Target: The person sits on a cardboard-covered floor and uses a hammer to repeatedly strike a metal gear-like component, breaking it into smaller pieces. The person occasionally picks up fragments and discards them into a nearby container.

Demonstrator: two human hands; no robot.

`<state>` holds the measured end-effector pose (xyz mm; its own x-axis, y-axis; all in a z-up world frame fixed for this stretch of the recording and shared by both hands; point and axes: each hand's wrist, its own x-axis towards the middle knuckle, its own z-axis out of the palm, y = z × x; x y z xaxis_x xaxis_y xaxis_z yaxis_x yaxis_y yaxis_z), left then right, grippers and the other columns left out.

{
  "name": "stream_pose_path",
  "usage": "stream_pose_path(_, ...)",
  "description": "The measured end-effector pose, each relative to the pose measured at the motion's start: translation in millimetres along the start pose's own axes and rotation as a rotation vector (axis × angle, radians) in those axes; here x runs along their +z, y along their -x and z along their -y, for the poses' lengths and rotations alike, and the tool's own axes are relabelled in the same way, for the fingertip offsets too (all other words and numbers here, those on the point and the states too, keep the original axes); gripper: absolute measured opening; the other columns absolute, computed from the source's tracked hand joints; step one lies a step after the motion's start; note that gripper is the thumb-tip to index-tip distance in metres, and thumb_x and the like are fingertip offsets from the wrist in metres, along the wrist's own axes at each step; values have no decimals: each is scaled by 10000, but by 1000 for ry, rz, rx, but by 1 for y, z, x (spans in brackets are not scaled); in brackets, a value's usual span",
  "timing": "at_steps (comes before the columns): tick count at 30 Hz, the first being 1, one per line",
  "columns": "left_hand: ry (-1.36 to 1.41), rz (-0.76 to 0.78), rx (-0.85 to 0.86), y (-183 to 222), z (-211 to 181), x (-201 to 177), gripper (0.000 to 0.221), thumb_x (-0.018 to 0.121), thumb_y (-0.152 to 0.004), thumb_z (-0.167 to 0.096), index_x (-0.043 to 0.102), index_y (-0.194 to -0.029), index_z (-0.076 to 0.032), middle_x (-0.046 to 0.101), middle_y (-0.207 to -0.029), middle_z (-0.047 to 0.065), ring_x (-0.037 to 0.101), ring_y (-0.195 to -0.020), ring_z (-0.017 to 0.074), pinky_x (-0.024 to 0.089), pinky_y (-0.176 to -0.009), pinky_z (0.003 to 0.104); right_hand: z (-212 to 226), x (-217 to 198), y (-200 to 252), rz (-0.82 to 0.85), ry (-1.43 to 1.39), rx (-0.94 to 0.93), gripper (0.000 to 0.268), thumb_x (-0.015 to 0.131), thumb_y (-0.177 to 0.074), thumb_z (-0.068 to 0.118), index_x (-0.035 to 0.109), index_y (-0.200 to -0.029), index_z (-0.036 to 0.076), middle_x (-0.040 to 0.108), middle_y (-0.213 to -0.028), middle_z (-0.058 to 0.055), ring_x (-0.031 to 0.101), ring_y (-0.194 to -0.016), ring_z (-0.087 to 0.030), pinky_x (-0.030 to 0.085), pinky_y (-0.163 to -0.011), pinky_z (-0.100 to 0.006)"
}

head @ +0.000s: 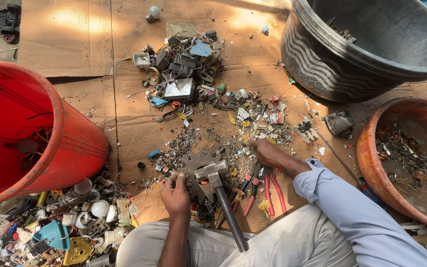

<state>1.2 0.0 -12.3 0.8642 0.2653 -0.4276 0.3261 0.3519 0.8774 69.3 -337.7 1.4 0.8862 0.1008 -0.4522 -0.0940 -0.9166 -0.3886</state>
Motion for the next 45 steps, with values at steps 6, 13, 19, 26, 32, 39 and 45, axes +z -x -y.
stream_pose_path(6,-28,-15,-61,3,-8,1,214,647,-966,-164,698,-1078,11,683,-842,40,629,-703,110,504,-607,256,2,-28,1,-75,-225,140,356,469,-1012,124,699,-1283,108,680,-1302,-138,664,-1159,-276,521,-1044,-442)
stream_pose_path(13,-21,0,-53,3,-8,1,219,647,-969,-169,701,-1077,13,686,-856,41,625,-711,109,494,-607,253,31,-3,10,53,-6,161,380,524,-1026,208,606,-1378,91,692,-1257,-170,690,-1088,-300,536,-1032,-445)
stream_pose_path(19,-12,-12,-27,1,-5,1,216,657,-971,-175,701,-1069,12,674,-841,27,617,-703,102,491,-606,248,46,18,18,232,90,-103,380,573,-948,202,675,-1310,150,710,-1117,-137,694,-985,-276,582,-900,-431)
stream_pose_path(26,-9,-16,-55,1,-4,1,205,662,-966,-170,703,-1062,6,668,-821,21,616,-684,99,483,-584,247,14,-5,-4,-62,-50,6,260,549,-974,181,740,-1129,97,740,-1126,-114,711,-1016,-250,562,-944,-399)
stream_pose_path(32,-2,-13,-55,2,-3,0,209,662,-967,-169,702,-1057,15,671,-821,23,612,-684,99,483,-587,245,44,22,14,103,238,-185,344,566,-951,263,650,-1237,90,674,-1192,-168,668,-1010,-304,536,-880,-465)
stream_pose_path(39,-56,-10,-26,5,-10,2,232,653,-969,-174,714,-1056,33,668,-810,39,615,-670,104,472,-572,250,23,19,1,112,21,36,301,451,-992,159,680,-1175,93,725,-1104,-141,701,-929,-263,576,-889,-461)
stream_pose_path(45,-35,-3,-14,4,-9,3,241,660,-971,-172,714,-1050,49,670,-805,41,615,-672,104,476,-584,250,16,5,-2,0,-10,101,297,507,-975,168,737,-1158,128,756,-1130,-118,731,-1008,-292,553,-974,-482)
